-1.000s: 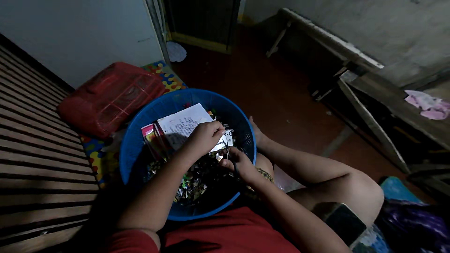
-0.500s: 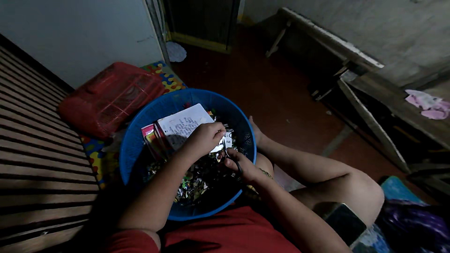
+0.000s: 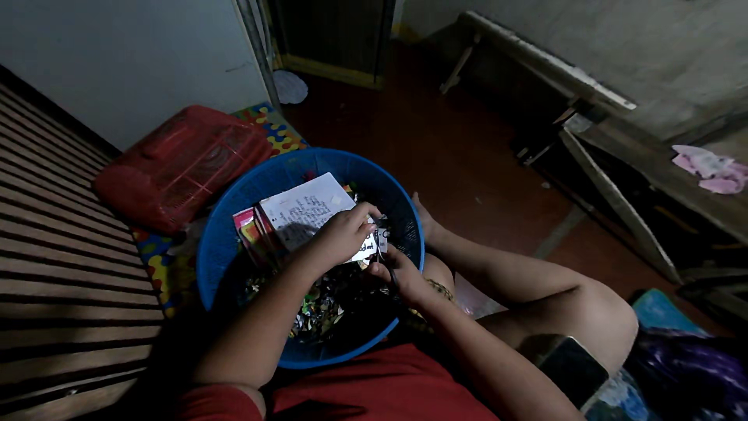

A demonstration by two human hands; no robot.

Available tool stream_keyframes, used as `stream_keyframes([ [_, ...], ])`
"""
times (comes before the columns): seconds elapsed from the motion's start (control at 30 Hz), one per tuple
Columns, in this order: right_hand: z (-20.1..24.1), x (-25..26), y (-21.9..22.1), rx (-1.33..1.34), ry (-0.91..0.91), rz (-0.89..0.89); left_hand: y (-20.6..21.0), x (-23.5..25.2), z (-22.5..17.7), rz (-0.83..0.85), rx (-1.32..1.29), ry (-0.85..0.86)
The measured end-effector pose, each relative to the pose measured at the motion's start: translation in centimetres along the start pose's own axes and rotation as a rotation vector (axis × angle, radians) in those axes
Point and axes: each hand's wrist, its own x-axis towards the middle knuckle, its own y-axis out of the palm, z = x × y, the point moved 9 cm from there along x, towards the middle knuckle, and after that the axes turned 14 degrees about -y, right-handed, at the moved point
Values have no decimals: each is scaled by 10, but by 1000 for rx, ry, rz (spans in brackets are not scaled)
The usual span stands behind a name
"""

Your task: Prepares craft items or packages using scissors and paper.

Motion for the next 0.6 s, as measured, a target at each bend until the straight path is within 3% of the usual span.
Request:
stream_keyframes([
  [0.4, 4, 1, -8, -213, -17, -70, 4, -2, -2, 33, 60, 45],
  [0.6, 6, 2, -6, -347, 20, -8, -13, -3, 0, -150, -56, 73],
])
